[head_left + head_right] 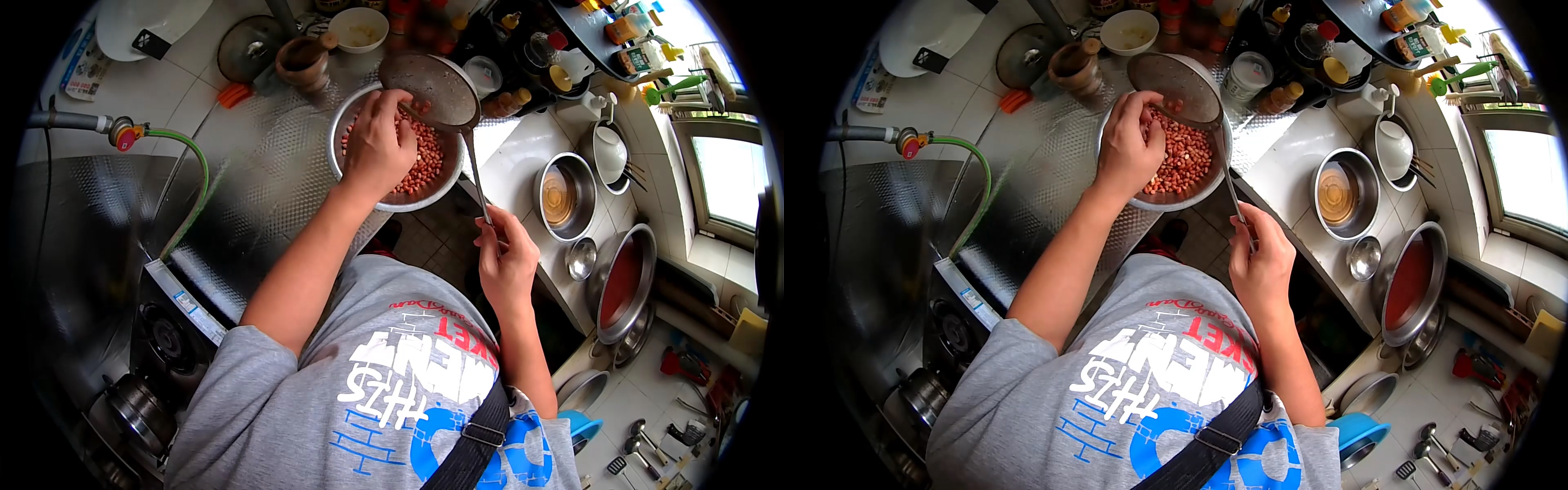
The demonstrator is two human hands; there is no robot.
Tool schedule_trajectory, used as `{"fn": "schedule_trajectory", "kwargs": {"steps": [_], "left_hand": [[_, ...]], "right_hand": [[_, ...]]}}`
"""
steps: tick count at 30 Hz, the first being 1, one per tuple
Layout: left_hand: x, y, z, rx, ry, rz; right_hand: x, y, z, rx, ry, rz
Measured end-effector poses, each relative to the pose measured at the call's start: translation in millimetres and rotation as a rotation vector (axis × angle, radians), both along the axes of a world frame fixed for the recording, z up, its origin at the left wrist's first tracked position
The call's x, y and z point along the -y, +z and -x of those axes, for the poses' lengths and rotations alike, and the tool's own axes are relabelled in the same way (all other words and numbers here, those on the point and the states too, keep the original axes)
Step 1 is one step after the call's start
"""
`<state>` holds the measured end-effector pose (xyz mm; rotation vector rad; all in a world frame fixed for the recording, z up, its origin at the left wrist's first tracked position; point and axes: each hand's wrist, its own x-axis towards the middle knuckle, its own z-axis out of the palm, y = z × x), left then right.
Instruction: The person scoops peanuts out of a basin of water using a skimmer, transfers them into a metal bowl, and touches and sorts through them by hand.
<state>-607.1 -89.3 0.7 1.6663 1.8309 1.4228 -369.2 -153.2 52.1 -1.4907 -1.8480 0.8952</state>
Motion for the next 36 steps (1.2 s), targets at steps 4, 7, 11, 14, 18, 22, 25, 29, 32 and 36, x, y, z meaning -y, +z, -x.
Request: {"fn": "schedule_trajectory", "kwargs": {"steps": [4,7,11,14,18,22,25,29,32,36], "left_hand": [[-2,-7,2,-0.080,-0.033,-0.049],[-2,-8,1,-0.035,-0.074,-0.068],[-3,-4,-2,-0.048,-0.030,-0.077],[-3,-5,-1,-0.092,-0.035,-0.075],[-3,-2,-1,-0.068,-0.033,-0.051],[-3,0,-4,-0.113,-0.004,-0.074],[0,-1,-4,-0.094,-0.025,-0.074],[4,-2,-3,-0.014,-0.021,-0.067],[8,-3,2,0.000,-0.014,-0.057],[15,-15,24,0.043,0.042,0.008]], "right_hand": [[0,0,0,-0.027,-0.007,0.037],[-1,3,1,-0.037,-0.016,0.076],[-1,4,2,-0.083,-0.044,0.146],[-2,5,2,-0.127,-0.067,0.223],[-2,6,1,-0.151,-0.077,0.260],[-2,6,1,-0.165,-0.079,0.269],[-3,7,1,-0.178,-0.092,0.303],[-2,7,1,-0.196,-0.107,0.326],[-2,6,0,-0.212,-0.114,0.373],[-3,6,-3,-0.232,-0.185,0.390]]}}
